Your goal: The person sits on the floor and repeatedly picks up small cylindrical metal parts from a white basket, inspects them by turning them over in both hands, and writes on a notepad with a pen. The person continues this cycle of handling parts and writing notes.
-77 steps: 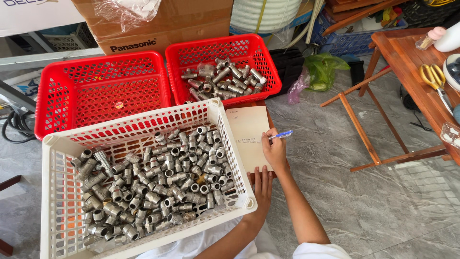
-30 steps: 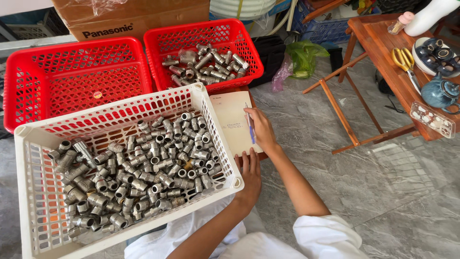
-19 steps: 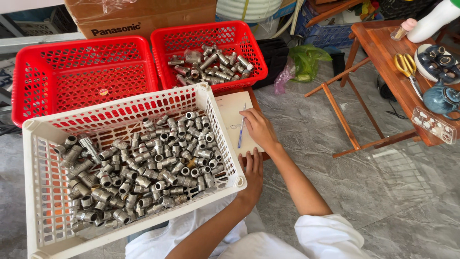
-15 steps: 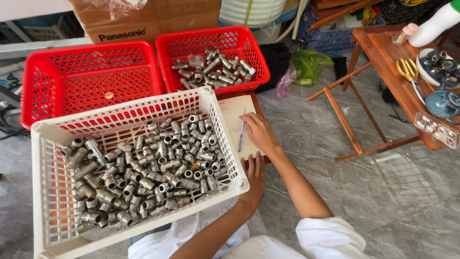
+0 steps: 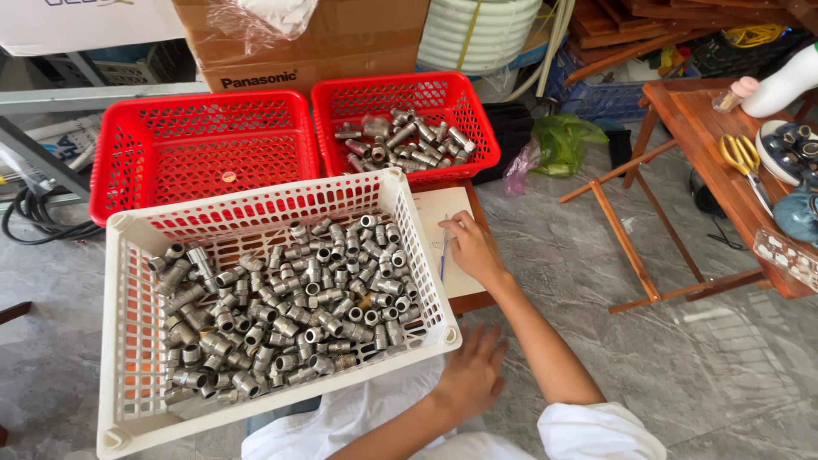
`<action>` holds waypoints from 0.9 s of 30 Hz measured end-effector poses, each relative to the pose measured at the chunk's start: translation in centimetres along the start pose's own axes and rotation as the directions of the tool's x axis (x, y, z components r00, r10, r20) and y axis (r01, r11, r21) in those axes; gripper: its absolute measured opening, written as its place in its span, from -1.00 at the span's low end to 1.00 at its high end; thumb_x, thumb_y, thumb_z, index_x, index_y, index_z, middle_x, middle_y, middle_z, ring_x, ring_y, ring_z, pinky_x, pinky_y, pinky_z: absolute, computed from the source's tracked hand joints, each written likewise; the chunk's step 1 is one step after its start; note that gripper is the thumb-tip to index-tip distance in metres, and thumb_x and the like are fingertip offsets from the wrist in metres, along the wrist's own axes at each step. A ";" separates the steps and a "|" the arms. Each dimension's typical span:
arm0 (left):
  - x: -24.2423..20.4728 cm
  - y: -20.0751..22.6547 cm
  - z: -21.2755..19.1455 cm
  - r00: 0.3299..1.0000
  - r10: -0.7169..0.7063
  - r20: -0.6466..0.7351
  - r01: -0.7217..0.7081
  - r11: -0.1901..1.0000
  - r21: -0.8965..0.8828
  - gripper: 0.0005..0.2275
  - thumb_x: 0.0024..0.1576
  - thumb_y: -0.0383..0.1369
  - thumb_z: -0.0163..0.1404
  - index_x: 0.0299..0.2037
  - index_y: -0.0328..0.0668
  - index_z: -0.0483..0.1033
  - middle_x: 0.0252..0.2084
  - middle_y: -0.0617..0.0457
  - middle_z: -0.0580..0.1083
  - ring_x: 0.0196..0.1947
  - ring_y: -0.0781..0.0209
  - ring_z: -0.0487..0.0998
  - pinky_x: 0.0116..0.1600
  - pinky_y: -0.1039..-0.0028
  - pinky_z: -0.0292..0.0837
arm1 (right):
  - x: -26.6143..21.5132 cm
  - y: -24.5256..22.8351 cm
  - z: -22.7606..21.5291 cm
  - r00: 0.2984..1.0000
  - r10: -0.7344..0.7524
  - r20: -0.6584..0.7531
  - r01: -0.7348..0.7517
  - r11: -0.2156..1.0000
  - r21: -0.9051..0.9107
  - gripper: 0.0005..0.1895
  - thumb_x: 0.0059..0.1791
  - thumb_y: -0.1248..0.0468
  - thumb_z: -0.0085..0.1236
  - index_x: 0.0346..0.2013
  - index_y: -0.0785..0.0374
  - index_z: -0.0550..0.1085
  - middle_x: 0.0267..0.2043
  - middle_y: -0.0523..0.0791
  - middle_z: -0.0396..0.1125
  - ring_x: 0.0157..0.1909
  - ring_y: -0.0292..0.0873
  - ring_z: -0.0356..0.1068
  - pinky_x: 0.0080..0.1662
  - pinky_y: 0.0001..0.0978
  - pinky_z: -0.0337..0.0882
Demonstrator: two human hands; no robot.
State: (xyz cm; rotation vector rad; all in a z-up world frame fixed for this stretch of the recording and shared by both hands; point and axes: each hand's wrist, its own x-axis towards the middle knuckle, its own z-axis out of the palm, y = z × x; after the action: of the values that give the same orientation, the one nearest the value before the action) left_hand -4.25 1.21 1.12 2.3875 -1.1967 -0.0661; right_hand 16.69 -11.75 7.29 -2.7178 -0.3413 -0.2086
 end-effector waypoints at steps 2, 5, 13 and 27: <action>-2.1 0.6 -3.6 0.997 0.071 -0.031 -0.075 0.987 -0.141 -0.43 0.31 -0.14 0.09 0.47 -0.30 0.41 0.51 -0.32 0.31 0.49 -0.40 0.27 0.61 -0.33 -0.07 | 0.5 -0.9 -1.2 0.999 -0.003 -0.054 0.004 1.000 0.018 -0.54 0.12 0.53 0.04 0.28 0.18 0.58 0.18 -0.09 0.33 -0.31 -0.07 0.43 -0.36 -0.12 0.45; -4.8 1.2 -8.8 0.978 0.161 -0.129 -0.193 0.935 -0.297 -0.55 0.34 -0.19 0.13 0.36 -0.27 0.53 0.25 -0.19 0.56 0.22 -0.26 0.55 0.49 -0.12 0.23 | 1.6 -2.9 -3.0 0.988 -0.030 -0.151 0.040 0.997 0.065 -0.57 0.12 0.52 0.01 0.24 0.22 0.58 0.16 -0.10 0.40 -0.41 -0.16 0.37 -0.38 -0.20 0.37; -10.1 1.8 -19.3 0.965 0.066 -0.253 -0.164 0.906 -0.389 -0.61 0.48 -0.19 0.02 0.40 -0.26 0.50 0.25 -0.10 0.58 0.25 -0.11 0.59 0.53 -0.11 0.26 | 3.5 -13.6 -8.3 0.949 -0.164 -0.270 0.210 0.966 0.151 -0.67 0.20 0.42 0.01 0.23 0.29 0.59 0.16 -0.10 0.50 -0.06 -0.06 0.58 -0.06 -0.11 0.54; -22.0 -4.3 -28.2 0.812 -0.343 -0.472 0.099 0.878 -0.467 -0.73 0.38 -0.35 0.14 0.25 -0.19 0.63 -0.03 -0.07 0.68 -0.04 -0.03 0.68 0.12 0.19 0.61 | 8.3 -26.9 -5.3 0.854 -0.514 0.079 0.477 0.834 0.277 -0.70 0.26 0.22 0.02 0.23 0.18 0.59 0.19 -0.13 0.60 0.09 -0.08 0.64 0.02 -0.14 0.69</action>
State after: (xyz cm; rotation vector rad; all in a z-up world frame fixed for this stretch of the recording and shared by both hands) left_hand -7.75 31.16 20.88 1.9489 -0.5485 0.2431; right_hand 17.00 11.91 23.49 -2.3488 -1.0518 -0.0913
